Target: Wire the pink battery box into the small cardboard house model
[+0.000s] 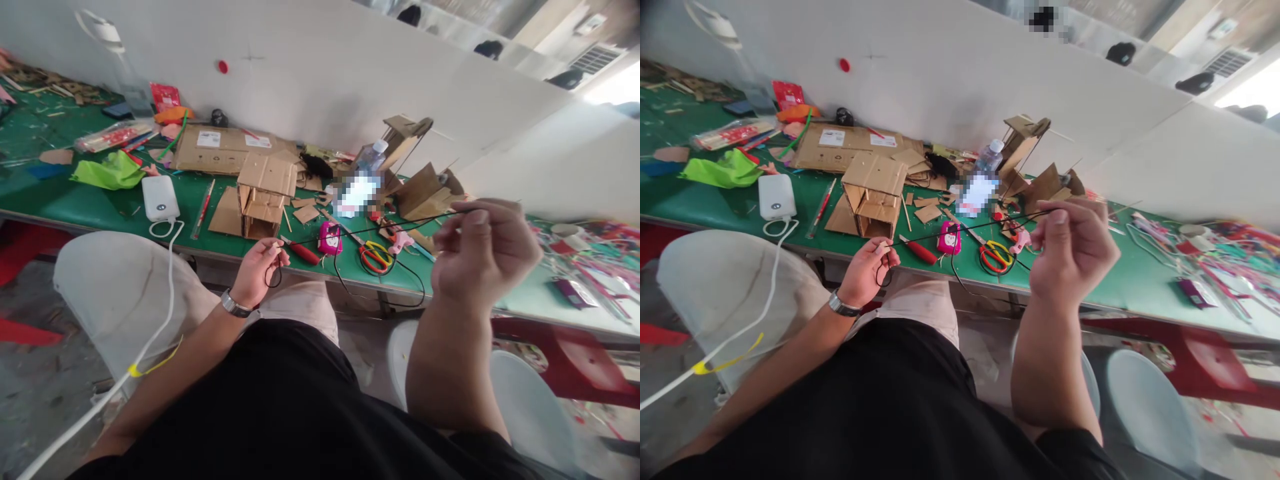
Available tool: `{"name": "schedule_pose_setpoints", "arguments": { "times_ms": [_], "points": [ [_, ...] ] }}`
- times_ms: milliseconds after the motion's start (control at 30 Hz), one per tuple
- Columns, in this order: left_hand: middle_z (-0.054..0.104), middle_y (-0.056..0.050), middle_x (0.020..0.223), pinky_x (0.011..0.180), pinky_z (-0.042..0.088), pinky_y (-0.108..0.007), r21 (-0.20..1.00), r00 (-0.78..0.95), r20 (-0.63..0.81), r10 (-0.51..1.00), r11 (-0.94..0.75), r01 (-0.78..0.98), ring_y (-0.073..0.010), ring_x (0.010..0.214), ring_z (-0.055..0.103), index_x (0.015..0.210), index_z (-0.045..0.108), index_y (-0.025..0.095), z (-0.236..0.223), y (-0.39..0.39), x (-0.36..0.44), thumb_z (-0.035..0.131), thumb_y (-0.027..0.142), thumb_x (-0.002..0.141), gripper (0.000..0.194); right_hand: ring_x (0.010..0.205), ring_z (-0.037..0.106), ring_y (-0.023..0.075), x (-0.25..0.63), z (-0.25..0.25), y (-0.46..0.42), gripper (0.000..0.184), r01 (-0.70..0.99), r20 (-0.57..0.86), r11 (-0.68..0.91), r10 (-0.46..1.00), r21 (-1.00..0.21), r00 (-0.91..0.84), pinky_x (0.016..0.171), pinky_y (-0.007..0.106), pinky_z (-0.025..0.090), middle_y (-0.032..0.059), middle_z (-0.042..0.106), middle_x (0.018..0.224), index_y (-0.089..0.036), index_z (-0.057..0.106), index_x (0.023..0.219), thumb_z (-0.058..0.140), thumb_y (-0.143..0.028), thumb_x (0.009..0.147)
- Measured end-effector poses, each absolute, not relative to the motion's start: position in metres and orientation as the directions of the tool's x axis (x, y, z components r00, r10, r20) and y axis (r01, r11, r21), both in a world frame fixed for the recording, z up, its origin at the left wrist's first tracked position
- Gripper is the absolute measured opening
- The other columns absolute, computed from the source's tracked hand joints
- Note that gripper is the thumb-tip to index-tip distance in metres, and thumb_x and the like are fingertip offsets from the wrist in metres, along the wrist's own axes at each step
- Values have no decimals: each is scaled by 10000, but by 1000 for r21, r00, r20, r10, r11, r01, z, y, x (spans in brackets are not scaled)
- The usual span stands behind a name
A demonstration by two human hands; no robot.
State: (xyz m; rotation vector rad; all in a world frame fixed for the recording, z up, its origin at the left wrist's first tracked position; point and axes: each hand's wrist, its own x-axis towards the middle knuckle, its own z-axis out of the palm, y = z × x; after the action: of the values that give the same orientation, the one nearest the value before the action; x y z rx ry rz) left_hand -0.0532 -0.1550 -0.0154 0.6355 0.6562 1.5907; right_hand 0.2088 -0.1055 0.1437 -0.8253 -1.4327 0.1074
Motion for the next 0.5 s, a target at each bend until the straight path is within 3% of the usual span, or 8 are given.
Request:
{"name": "schedule_pose_setpoints", "arguments": {
  "times_ms": [133, 267, 500],
  "points": [
    [681, -4, 790, 754, 515, -263, 675, -100, -1, 995, -73, -734, -120, 754, 640, 995, 703, 196, -13, -156, -54, 880, 461, 808, 369, 425, 487, 87, 226, 151, -95, 177, 238, 778, 755, 516, -611, 359, 350, 253, 252, 3, 575, 648, -148, 737, 789, 699, -319, 813],
    [680, -3, 785, 754, 525, -271, 666, -99, 20, 995, -87, -740, -125, 754, 644, 967, 694, 198, -14, -156, -53, 894, 460, 793, 373, 389, 451, 110, 238, 154, -93, 167, 189, 727, 733, 538, -653, 427, 332, 249, 222, -41, 487, 498, -169, 705, 761, 688, -335, 773],
    [700, -11, 824, 739, 532, -277, 724, -186, 31, 982, -151, -673, -122, 746, 638, 1019, 700, 209, -22, -152, -52, 890, 453, 796, 382, 423, 445, 84, 270, 151, -83, 101, 163, 629, 702, 478, -693, 613, 384, 274, 197, -21, 438, 678, -226, 622, 743, 536, -254, 789]
  ]
}}
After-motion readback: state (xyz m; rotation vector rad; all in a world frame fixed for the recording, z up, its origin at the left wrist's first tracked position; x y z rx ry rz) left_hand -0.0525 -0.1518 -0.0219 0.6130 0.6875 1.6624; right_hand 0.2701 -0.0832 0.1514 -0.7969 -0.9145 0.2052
